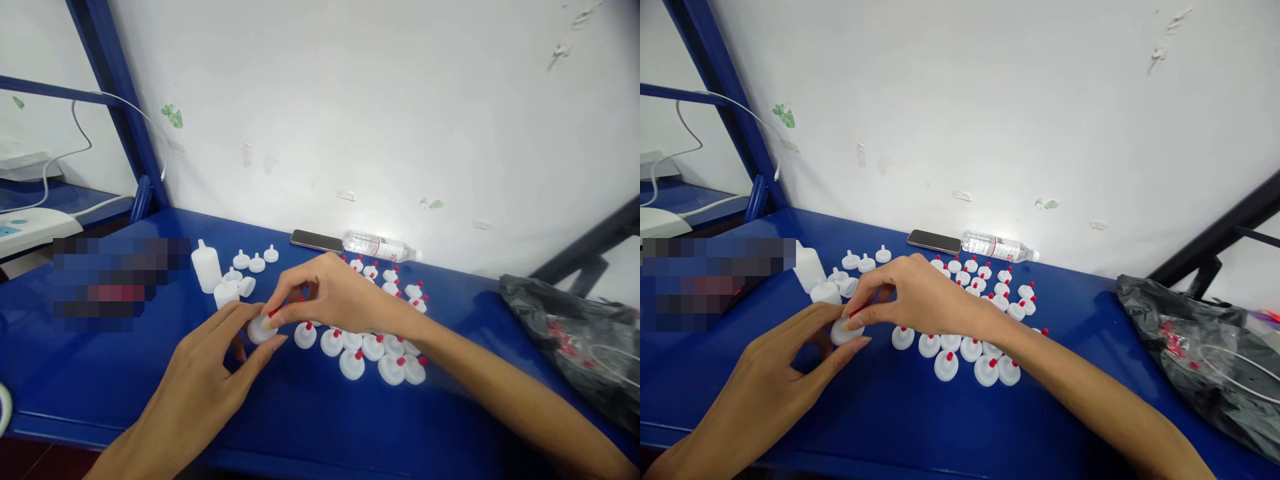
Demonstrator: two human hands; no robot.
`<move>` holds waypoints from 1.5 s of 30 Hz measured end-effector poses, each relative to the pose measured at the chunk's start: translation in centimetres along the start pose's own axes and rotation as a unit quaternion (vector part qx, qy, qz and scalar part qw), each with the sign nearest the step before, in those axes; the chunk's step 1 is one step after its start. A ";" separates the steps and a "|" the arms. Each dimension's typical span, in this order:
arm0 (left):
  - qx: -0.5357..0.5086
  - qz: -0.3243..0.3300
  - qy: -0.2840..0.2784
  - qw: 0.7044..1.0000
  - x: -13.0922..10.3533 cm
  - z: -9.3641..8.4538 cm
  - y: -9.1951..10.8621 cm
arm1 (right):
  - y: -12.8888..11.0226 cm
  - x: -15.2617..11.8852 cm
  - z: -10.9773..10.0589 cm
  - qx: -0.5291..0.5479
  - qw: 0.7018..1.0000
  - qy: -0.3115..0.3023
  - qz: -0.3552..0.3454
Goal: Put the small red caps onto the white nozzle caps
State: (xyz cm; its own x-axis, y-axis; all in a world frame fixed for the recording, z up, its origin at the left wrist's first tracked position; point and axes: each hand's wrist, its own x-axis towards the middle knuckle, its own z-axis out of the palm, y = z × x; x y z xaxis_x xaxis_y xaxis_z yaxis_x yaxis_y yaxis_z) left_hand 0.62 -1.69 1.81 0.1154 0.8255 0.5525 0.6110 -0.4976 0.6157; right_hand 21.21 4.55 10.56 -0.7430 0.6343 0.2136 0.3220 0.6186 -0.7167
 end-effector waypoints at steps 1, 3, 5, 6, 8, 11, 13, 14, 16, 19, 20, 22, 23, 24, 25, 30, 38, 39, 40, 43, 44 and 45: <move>-0.001 -0.009 0.007 1.000 0.0 0.0 -0.1 | 0.0 0.0 0.1 -0.037 0.999 0.017 -0.012; -0.003 -0.026 0.019 0.999 0.0 0.0 -0.5 | -0.1 -0.1 0.5 -0.133 0.989 0.046 -0.035; -0.011 -0.035 0.031 0.999 -0.1 -0.1 -0.8 | 0.0 -0.1 0.9 -0.196 0.978 0.059 -0.048; -0.014 -0.033 0.039 0.999 -0.1 -0.2 -0.9 | 0.1 0.0 1.1 -0.197 0.977 0.062 -0.047; -0.010 -0.013 0.055 0.998 -0.2 -0.4 -1.0 | 0.3 0.1 1.5 -0.156 0.984 0.074 -0.038; 0.029 0.032 0.072 0.996 -0.4 -0.4 -1.1 | 0.9 0.2 2.1 -0.095 0.990 0.100 -0.041; 0.055 0.058 0.080 0.994 -0.5 -0.4 -1.2 | 1.2 0.0 2.5 -0.095 0.986 0.112 -0.080; 0.067 0.071 0.085 0.992 -0.6 -0.4 -1.3 | 1.3 -0.2 2.7 -0.106 0.982 0.119 -0.105; 0.085 0.093 0.092 0.988 -0.6 -0.4 -1.5 | 1.3 -0.5 3.1 -0.144 0.970 0.133 -0.144; 0.102 0.115 0.096 0.983 -0.5 -0.3 -1.5 | 1.2 -0.9 3.5 -0.198 0.958 0.143 -0.151; 0.106 0.117 0.096 0.983 -0.5 -0.3 -1.5 | 1.1 -1.0 3.6 -0.204 0.958 0.142 -0.145; 0.112 0.119 0.100 0.981 -0.4 -0.2 -1.3 | 1.1 -0.9 3.5 -0.198 0.960 0.141 -0.143; 0.114 0.120 0.102 0.981 -0.3 -0.2 -1.2 | 1.1 -0.8 3.4 -0.189 0.962 0.138 -0.139; 0.114 0.123 0.103 0.980 -0.3 -0.1 -1.2 | 1.0 -0.7 3.2 -0.178 0.967 0.130 -0.131; 0.113 0.126 0.101 0.980 -0.2 0.0 -1.1 | 0.9 -0.7 2.8 -0.166 0.972 0.117 -0.115; 0.126 0.118 0.067 0.983 0.4 -0.4 -0.9 | -0.9 -0.6 -0.4 -0.178 0.984 0.023 0.020; 0.218 -0.018 0.074 0.973 1.5 -1.7 -2.4 | 1.1 -0.5 -3.3 -0.377 0.913 0.019 0.157; 0.224 -0.018 0.064 0.972 1.6 -1.6 -2.7 | 1.6 -0.5 -3.3 -0.378 0.911 0.009 0.165; 0.229 -0.017 0.056 0.972 1.5 -1.4 -3.0 | 2.1 -0.5 -3.3 -0.378 0.910 0.002 0.170; 0.241 -0.019 0.048 0.969 1.4 -0.9 -3.6 | 2.9 -0.5 -3.2 -0.376 0.909 -0.016 0.182; 0.243 -0.023 0.041 0.969 1.4 -0.8 -3.7 | 3.0 -0.5 -3.2 -0.377 0.907 -0.018 0.185; 0.245 -0.029 0.037 0.968 1.4 -0.8 -3.8 | 3.0 -0.6 -3.1 -0.380 0.906 -0.019 0.187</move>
State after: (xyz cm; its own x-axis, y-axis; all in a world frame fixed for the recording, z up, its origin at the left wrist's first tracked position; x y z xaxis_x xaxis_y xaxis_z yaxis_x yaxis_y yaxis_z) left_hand -2.18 1.08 0.70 0.0245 0.8182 0.5745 0.9148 -0.2500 0.3171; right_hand 24.41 7.47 10.41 -0.5126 0.8584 0.0170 0.8560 0.5125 -0.0674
